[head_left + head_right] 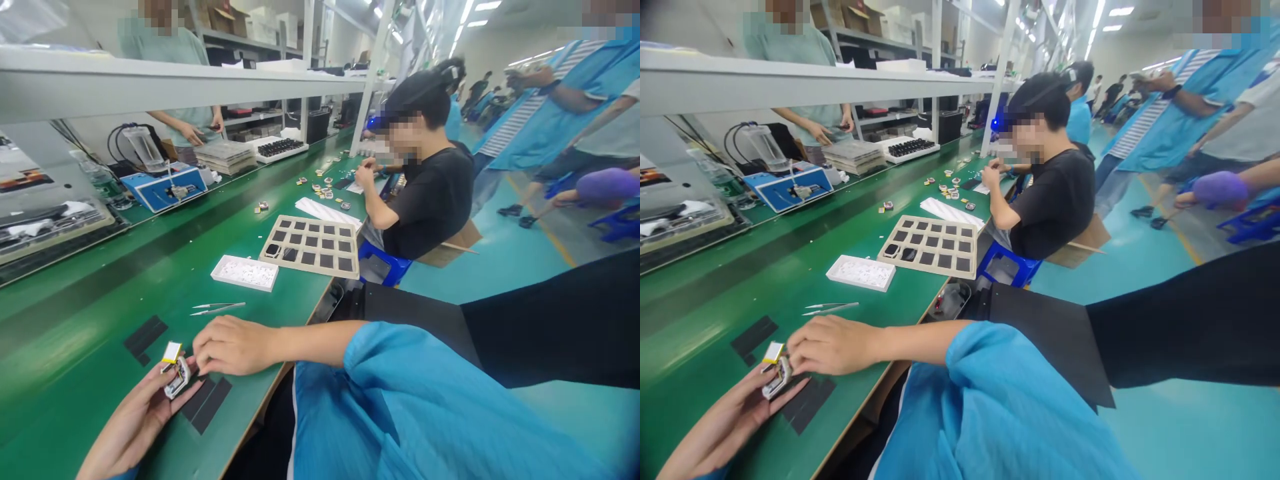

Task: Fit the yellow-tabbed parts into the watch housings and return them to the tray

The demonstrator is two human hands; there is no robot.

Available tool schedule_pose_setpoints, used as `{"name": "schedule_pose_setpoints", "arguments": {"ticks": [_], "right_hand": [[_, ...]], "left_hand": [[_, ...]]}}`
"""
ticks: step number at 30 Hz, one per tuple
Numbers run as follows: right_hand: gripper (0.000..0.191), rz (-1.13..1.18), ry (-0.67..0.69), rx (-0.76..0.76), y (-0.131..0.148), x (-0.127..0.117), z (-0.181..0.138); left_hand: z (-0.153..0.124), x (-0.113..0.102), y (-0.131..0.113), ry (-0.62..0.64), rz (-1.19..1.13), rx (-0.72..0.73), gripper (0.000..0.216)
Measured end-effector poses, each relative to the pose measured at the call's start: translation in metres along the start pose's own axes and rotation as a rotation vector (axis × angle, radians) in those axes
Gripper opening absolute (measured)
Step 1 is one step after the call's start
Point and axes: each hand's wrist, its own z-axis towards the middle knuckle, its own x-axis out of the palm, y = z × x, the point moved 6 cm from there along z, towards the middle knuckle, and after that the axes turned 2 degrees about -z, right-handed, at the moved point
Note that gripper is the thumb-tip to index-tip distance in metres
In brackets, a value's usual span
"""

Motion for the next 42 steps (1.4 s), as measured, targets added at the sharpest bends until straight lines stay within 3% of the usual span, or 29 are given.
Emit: {"name": "schedule_pose_setpoints", "arguments": {"ticks": [5,8,11,16,23,31,42], "right_hand": [[0.006,0.305,-0.121,-0.021,-0.023,-0.024,0.055],[0.006,0.579,-0.165,0.157,-0.051,-0.007,0.067],[0.010,0.764,-0.134,0.322,-0.071,0.021,0.062],[0.015,0.945,-0.124,0.332,-0.085,0.042,0.058],[0.022,0.948,-0.237,0.482,-0.083,0.046,0.051],[0.030,1.001,-0.034,0.371,-0.061,0.060,0.047],[0.025,0.859,-0.048,0.297,-0.048,0.053,0.046]], "left_hand": [[-0.002,-0.002,-0.004,-0.099,-0.031,0.020,0.031],[-0.001,-0.010,-0.007,-0.176,-0.033,0.065,0.027],[0.007,-0.018,-0.008,-0.169,-0.015,0.114,0.020],[0.020,-0.021,-0.006,-0.167,-0.054,0.152,0.017],[0.006,0.004,-0.002,-0.052,-0.168,0.230,0.017],[0.014,-0.002,0.004,-0.012,-0.226,0.218,0.009],[0.013,0.000,0.003,0.010,-0.230,0.242,0.003]]}}
